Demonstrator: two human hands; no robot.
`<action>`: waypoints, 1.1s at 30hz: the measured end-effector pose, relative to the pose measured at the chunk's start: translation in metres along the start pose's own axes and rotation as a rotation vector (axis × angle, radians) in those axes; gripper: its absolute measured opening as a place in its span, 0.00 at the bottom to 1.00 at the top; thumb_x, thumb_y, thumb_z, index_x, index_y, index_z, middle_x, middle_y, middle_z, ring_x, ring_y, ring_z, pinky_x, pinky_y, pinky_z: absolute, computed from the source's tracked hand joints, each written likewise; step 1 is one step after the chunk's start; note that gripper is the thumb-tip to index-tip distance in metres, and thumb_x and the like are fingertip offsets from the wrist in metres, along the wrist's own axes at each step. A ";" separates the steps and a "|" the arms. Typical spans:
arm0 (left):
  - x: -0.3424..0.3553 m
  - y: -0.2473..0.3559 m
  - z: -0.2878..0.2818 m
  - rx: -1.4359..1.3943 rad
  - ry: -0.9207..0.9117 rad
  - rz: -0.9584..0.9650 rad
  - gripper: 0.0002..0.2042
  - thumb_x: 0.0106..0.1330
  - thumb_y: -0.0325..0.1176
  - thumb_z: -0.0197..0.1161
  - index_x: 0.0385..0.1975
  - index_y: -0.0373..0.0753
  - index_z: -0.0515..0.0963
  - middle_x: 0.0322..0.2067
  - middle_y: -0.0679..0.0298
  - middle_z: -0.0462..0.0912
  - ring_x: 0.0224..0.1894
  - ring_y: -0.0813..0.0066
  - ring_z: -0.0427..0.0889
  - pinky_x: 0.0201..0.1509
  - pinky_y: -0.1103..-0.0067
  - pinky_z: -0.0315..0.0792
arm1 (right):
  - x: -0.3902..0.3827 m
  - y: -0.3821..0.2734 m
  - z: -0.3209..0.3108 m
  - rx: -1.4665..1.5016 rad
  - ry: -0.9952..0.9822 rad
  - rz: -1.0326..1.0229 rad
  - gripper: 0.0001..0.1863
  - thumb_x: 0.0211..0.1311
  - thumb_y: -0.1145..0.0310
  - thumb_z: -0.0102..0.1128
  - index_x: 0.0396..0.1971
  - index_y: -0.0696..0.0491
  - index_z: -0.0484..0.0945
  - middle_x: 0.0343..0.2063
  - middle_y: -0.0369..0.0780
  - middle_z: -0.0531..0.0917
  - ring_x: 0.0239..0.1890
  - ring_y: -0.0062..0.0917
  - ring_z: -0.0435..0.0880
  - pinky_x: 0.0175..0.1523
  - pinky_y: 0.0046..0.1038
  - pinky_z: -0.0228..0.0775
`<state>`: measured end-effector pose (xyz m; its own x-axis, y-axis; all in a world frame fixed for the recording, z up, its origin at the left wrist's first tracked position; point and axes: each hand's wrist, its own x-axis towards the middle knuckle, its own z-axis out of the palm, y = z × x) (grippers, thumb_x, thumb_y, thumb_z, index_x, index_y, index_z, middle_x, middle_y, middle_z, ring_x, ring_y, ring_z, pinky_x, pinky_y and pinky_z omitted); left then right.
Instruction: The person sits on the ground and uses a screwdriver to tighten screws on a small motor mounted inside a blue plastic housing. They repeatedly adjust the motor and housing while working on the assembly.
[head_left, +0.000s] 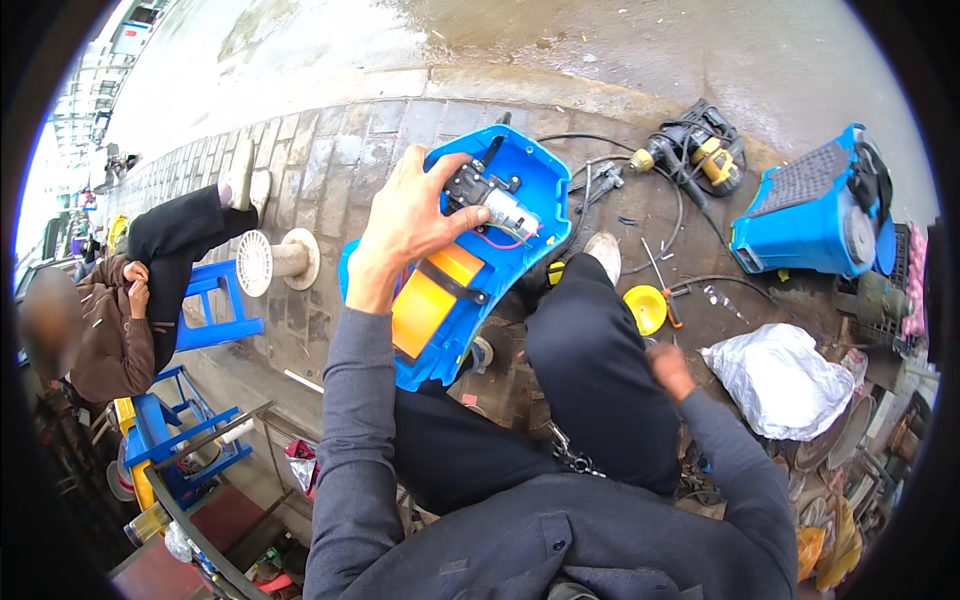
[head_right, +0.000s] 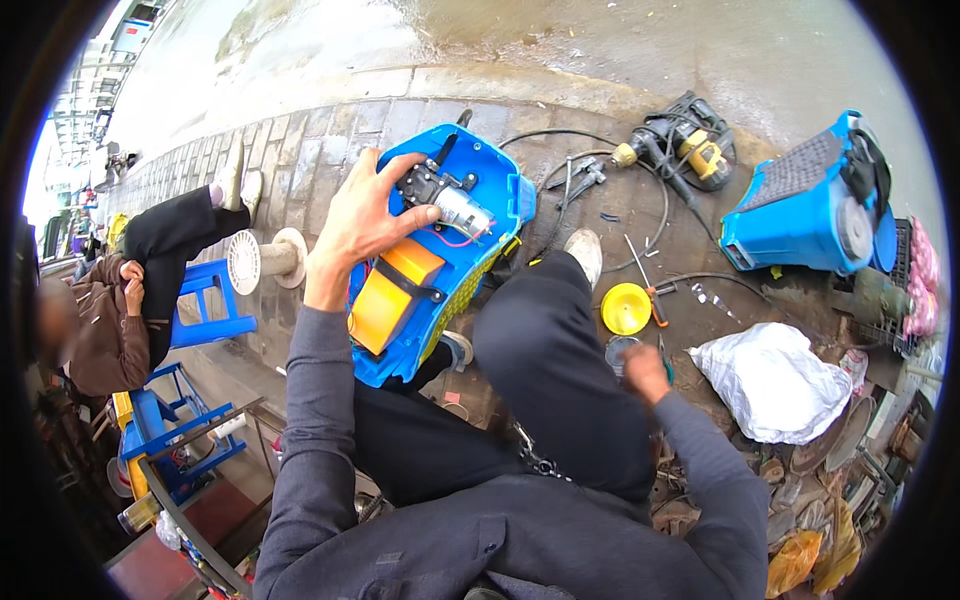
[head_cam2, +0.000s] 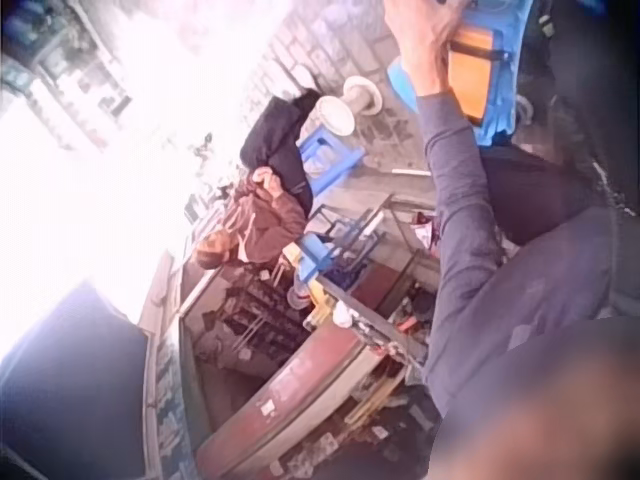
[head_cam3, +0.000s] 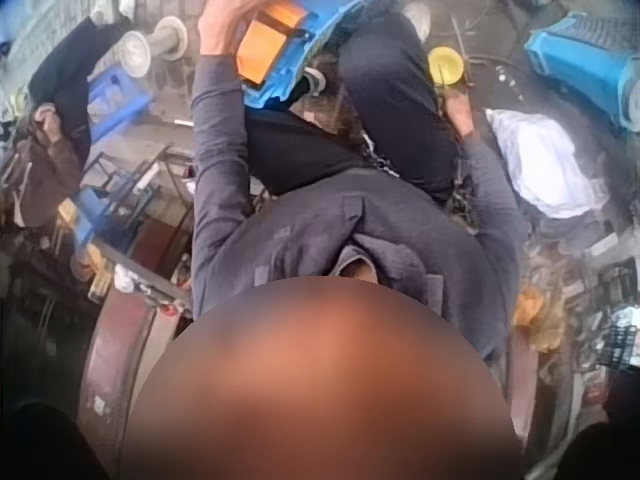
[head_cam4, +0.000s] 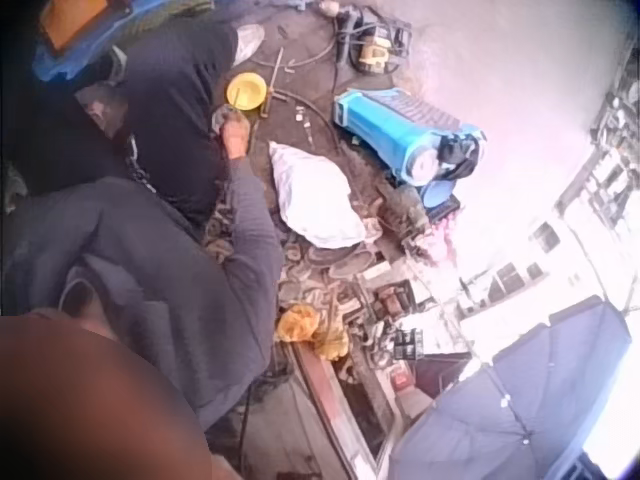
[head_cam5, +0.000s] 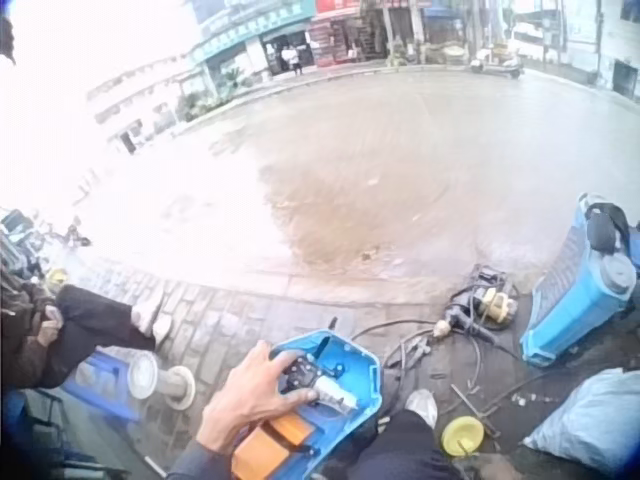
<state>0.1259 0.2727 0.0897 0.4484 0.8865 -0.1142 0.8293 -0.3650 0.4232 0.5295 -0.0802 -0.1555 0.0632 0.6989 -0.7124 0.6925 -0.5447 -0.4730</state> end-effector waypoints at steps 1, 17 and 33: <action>-0.001 -0.001 0.001 0.013 0.004 0.003 0.37 0.61 0.56 0.81 0.69 0.48 0.80 0.54 0.46 0.78 0.61 0.40 0.81 0.65 0.55 0.78 | -0.014 -0.028 -0.034 0.409 0.146 0.093 0.12 0.76 0.69 0.56 0.46 0.56 0.87 0.27 0.40 0.82 0.25 0.29 0.77 0.34 0.32 0.69; 0.000 -0.010 0.004 0.003 0.049 0.050 0.36 0.58 0.57 0.83 0.65 0.51 0.82 0.54 0.51 0.79 0.59 0.45 0.83 0.61 0.57 0.81 | -0.034 -0.367 -0.174 0.112 0.120 -0.619 0.24 0.73 0.68 0.51 0.63 0.62 0.83 0.33 0.51 0.89 0.36 0.38 0.91 0.48 0.40 0.82; 0.002 -0.010 0.008 -0.007 0.058 0.068 0.37 0.58 0.57 0.83 0.66 0.50 0.81 0.52 0.47 0.78 0.59 0.42 0.82 0.61 0.56 0.79 | 0.026 -0.397 -0.173 0.560 -0.286 -0.224 0.14 0.75 0.66 0.58 0.46 0.59 0.87 0.22 0.39 0.83 0.16 0.23 0.76 0.21 0.32 0.66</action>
<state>0.1209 0.2762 0.0780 0.4838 0.8746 -0.0329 0.7949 -0.4233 0.4347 0.3806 0.2346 0.1031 -0.2858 0.7145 -0.6385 0.1841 -0.6130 -0.7683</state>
